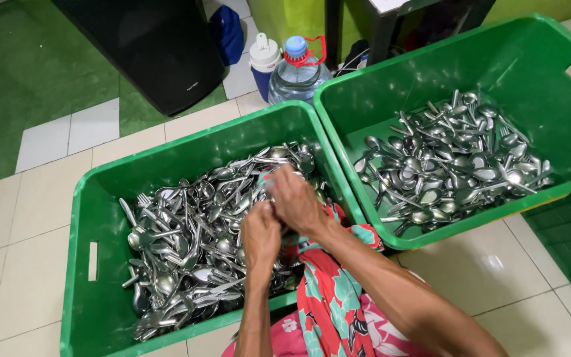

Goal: The person is wiping individual forks and spoons with a cloth and transferring them between plastic bins.

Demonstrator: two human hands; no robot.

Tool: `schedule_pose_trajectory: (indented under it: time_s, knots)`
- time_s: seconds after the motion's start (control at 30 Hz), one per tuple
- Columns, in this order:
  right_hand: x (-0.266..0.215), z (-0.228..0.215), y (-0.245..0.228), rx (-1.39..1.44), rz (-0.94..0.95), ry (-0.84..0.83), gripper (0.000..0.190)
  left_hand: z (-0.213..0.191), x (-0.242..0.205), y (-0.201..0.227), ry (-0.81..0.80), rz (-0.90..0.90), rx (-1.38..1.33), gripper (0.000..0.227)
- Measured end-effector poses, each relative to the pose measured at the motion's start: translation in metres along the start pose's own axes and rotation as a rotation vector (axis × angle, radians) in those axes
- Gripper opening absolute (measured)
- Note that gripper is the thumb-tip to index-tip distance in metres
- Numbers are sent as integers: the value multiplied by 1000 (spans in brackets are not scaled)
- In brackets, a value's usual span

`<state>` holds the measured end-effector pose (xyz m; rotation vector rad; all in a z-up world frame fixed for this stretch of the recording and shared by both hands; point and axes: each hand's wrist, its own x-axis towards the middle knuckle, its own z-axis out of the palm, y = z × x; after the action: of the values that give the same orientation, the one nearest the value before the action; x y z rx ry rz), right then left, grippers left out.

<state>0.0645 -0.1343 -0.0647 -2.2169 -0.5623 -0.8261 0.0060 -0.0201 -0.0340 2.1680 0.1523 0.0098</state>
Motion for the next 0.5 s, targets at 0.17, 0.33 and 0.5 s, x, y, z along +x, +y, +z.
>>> schedule_pose_trajectory:
  time_s: [0.17, 0.33, 0.5]
  knots:
    - [3, -1, 5, 2, -4, -90, 11, -8, 2, 4, 32, -2, -1, 29]
    - [-6, 6, 3, -34, -7, -54, 10, -17, -7, 24, 30, 9, -3, 27]
    - [-6, 12, 14, -27, 32, -107, 10, -8, 4, 5, 23, 64, -2, 26]
